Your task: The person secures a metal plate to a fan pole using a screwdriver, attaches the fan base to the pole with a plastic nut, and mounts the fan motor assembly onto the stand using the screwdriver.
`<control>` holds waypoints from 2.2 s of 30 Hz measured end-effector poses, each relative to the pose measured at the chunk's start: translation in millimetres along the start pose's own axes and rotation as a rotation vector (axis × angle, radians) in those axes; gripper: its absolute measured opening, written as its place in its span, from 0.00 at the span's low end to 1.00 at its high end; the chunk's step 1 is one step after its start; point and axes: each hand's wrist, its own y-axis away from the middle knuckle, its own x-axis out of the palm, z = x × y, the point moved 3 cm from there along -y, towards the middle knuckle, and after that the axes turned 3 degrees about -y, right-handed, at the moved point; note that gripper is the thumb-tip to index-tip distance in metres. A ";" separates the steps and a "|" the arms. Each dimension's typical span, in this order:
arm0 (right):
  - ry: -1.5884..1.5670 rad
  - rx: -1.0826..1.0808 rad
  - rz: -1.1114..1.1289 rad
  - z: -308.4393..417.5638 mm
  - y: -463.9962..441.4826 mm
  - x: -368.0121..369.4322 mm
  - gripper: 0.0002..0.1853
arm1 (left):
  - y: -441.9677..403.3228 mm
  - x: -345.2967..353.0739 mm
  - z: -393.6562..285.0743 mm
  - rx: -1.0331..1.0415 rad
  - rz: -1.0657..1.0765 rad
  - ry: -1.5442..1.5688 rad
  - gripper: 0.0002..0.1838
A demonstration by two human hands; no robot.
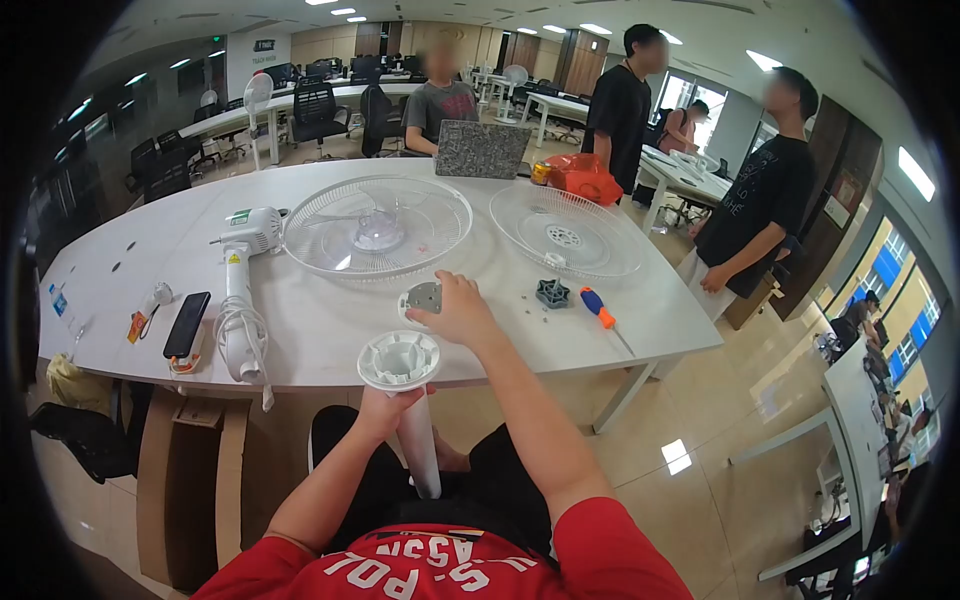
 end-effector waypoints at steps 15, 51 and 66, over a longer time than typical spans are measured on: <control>-0.264 -0.185 -0.171 -18.0 -11.9 -4.2 0.52 | -3.1 1.8 7.7 -0.023 0.012 0.050 0.27; -0.425 -0.351 0.112 99.2 162.5 -80.5 0.59 | 52.8 45.9 -41.2 0.200 -0.113 -0.169 0.48; -0.261 -0.422 0.090 112.3 172.9 -95.6 0.61 | 56.3 47.9 -43.8 0.239 -0.089 -0.219 0.51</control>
